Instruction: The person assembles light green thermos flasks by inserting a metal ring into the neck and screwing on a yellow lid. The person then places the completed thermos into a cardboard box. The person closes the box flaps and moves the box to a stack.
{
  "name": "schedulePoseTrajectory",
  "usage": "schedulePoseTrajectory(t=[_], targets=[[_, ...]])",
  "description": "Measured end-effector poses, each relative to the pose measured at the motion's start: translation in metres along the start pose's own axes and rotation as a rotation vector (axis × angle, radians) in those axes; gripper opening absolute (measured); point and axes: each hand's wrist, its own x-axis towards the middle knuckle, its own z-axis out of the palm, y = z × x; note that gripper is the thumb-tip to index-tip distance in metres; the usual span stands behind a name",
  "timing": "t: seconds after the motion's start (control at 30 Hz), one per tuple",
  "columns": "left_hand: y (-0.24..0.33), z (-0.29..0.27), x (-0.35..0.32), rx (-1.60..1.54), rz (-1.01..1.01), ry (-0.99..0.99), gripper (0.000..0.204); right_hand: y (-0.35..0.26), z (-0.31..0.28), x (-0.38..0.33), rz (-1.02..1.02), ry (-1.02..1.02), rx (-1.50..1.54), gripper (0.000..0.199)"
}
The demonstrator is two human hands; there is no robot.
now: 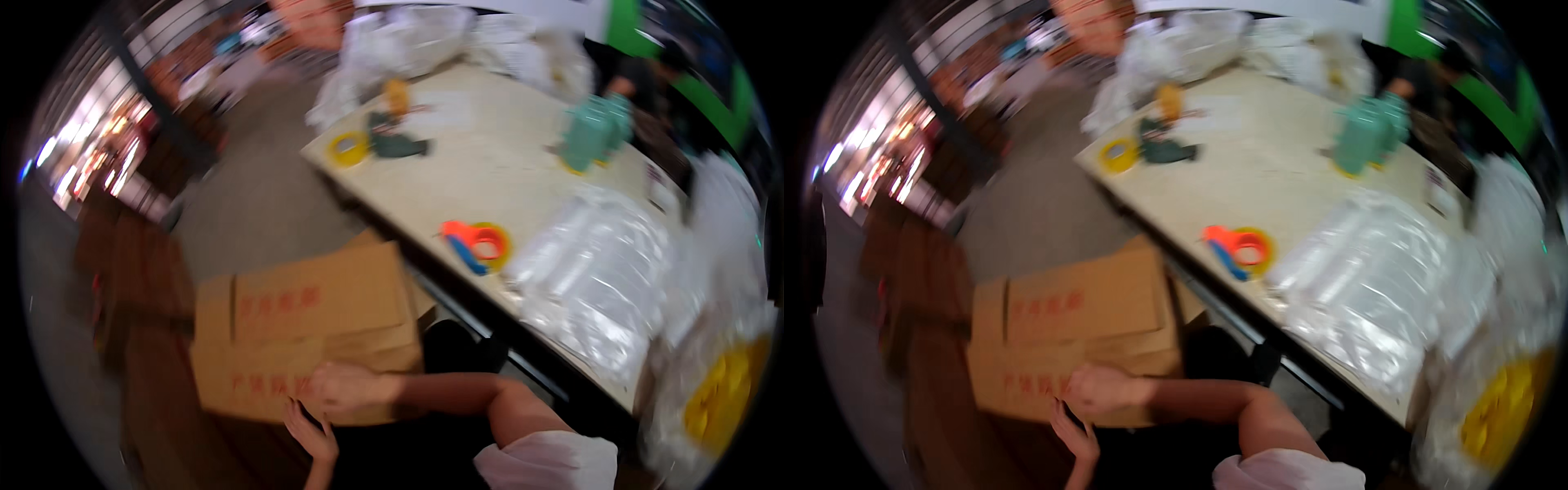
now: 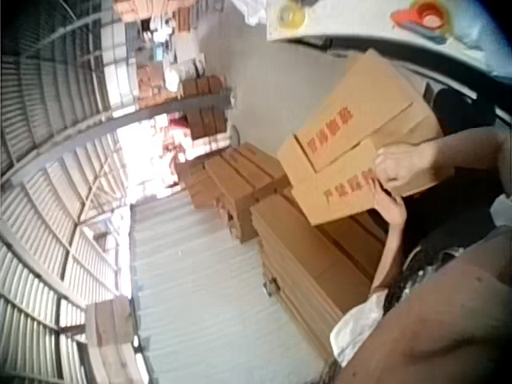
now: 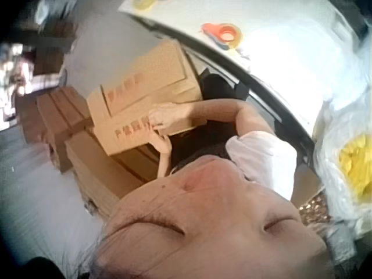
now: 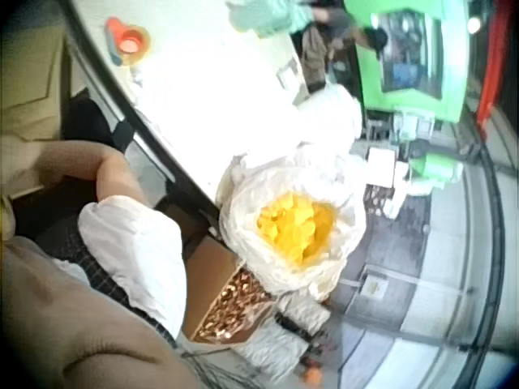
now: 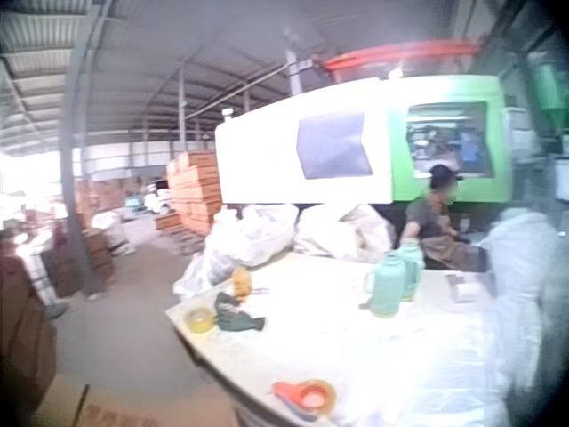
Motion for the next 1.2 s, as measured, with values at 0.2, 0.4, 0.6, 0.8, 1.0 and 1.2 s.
schedulePoseTrajectory(t=[0.2,0.4,0.6,0.8,1.0,1.2], targets=[[-0.089,0.048,-0.029,-0.912,-0.998,0.125,0.084,0.003,0.034,0.030,0.088,0.079,-0.128,0.047],[-0.067,0.059,0.019,-1.040,-0.904,0.282,0.075,0.045,-0.053,0.067,0.144,0.011,-0.354,0.052],[-0.113,0.059,0.070,-1.128,-0.822,0.207,0.077,0.209,-0.152,0.030,1.023,0.131,-0.410,0.063],[-0.177,0.055,0.137,-1.197,-0.896,0.212,0.074,0.265,-0.124,-0.010,0.887,0.604,0.474,0.028],[-0.193,0.055,0.182,-1.510,-0.978,0.257,0.069,0.255,-0.045,-0.022,0.521,0.934,1.385,0.084],[-0.210,-0.018,0.220,-1.936,-0.930,0.167,0.073,0.171,-0.054,0.114,0.717,1.074,1.107,0.080]])
